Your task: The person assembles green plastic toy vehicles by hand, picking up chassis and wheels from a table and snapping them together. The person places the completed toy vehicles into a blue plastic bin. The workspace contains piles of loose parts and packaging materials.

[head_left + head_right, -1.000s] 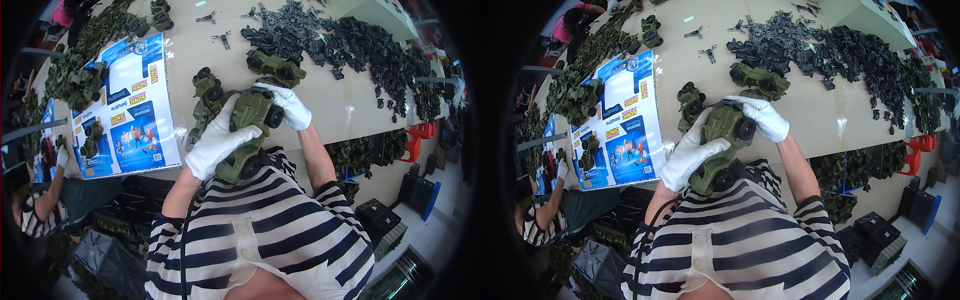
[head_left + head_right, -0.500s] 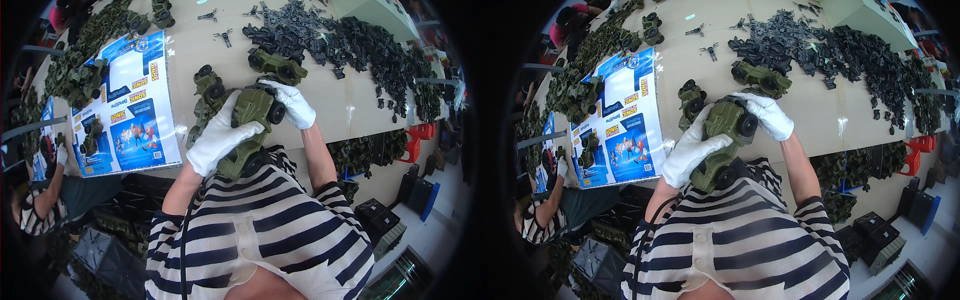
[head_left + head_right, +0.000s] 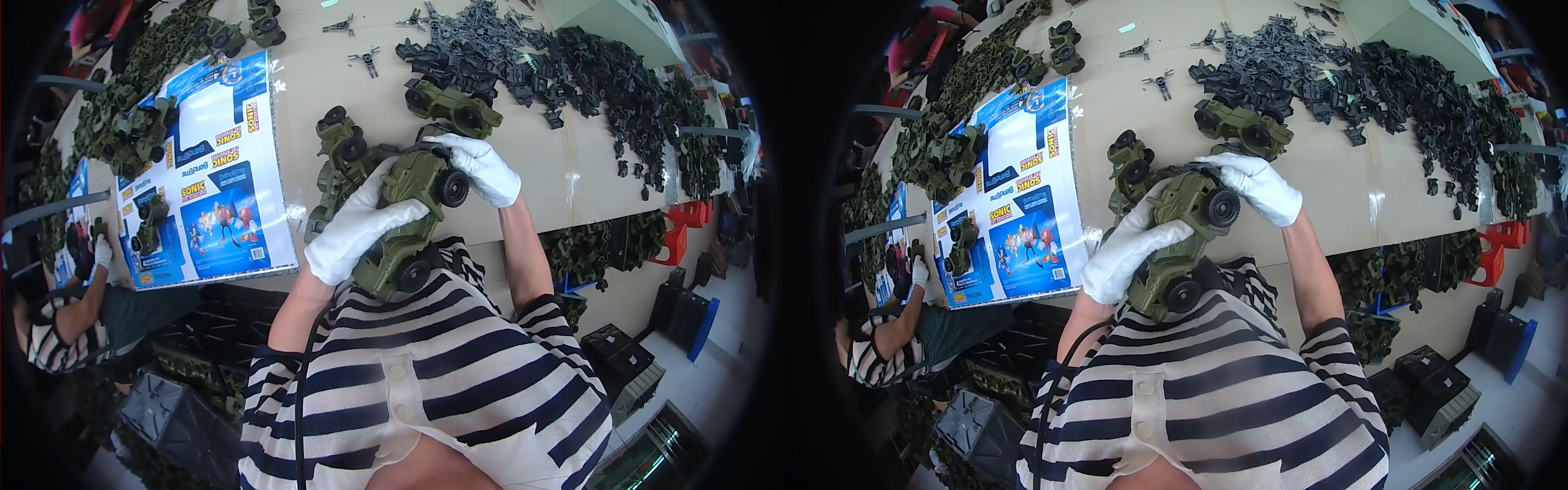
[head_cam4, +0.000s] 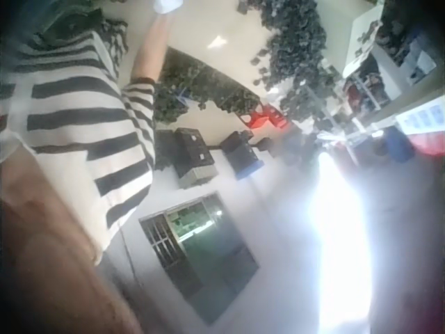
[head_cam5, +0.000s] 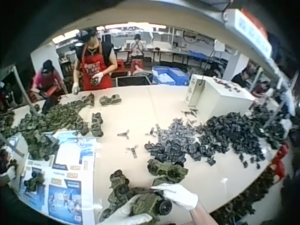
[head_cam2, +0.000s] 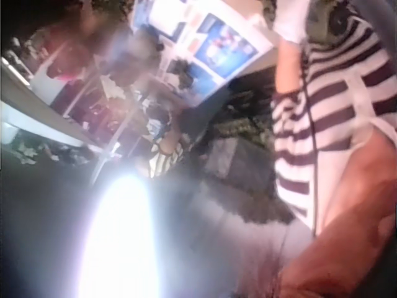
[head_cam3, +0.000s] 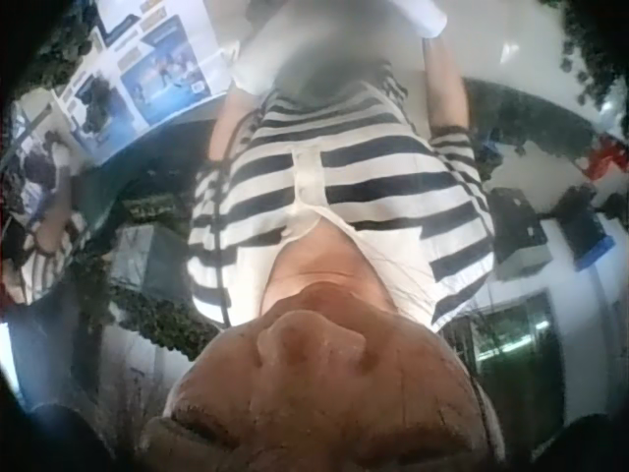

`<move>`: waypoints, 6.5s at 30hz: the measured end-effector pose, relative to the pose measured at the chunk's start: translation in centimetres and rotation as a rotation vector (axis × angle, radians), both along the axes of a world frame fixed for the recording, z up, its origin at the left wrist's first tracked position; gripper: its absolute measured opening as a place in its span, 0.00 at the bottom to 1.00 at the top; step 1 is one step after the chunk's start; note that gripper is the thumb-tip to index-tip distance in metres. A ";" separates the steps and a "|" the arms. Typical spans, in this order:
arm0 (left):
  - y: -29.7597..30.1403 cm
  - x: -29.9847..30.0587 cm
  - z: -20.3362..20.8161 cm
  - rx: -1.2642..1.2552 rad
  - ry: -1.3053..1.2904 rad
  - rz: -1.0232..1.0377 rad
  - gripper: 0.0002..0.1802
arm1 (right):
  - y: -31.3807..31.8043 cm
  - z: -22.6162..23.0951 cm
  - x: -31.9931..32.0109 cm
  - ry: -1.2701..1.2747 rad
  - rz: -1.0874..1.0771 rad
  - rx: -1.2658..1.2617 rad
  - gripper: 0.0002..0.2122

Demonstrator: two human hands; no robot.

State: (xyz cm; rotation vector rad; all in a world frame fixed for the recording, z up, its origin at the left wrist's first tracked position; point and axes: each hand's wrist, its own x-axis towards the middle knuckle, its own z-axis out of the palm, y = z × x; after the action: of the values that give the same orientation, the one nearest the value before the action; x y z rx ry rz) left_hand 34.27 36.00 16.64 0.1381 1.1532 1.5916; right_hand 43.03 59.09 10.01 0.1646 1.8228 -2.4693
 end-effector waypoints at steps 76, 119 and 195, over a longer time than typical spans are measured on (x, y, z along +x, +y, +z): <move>6.0 -37.6 -17.6 -0.856 1.338 0.546 0.30 | 3.8 -2.1 0.2 -0.294 -1.046 1.038 0.08; 0.4 -25.3 -20.1 -0.705 0.536 0.623 0.29 | 1.5 -15.8 -37.5 0.339 -0.169 1.662 0.08; 1.9 4.7 -2.1 -0.398 0.801 0.023 0.59 | 0.4 -0.6 1.3 0.134 0.045 0.079 0.25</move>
State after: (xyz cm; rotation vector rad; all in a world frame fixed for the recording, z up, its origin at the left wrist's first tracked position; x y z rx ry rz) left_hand 39.00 37.85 14.57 0.5319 2.0680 1.3089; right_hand 44.37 59.47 9.44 -0.0379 1.9537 -2.4342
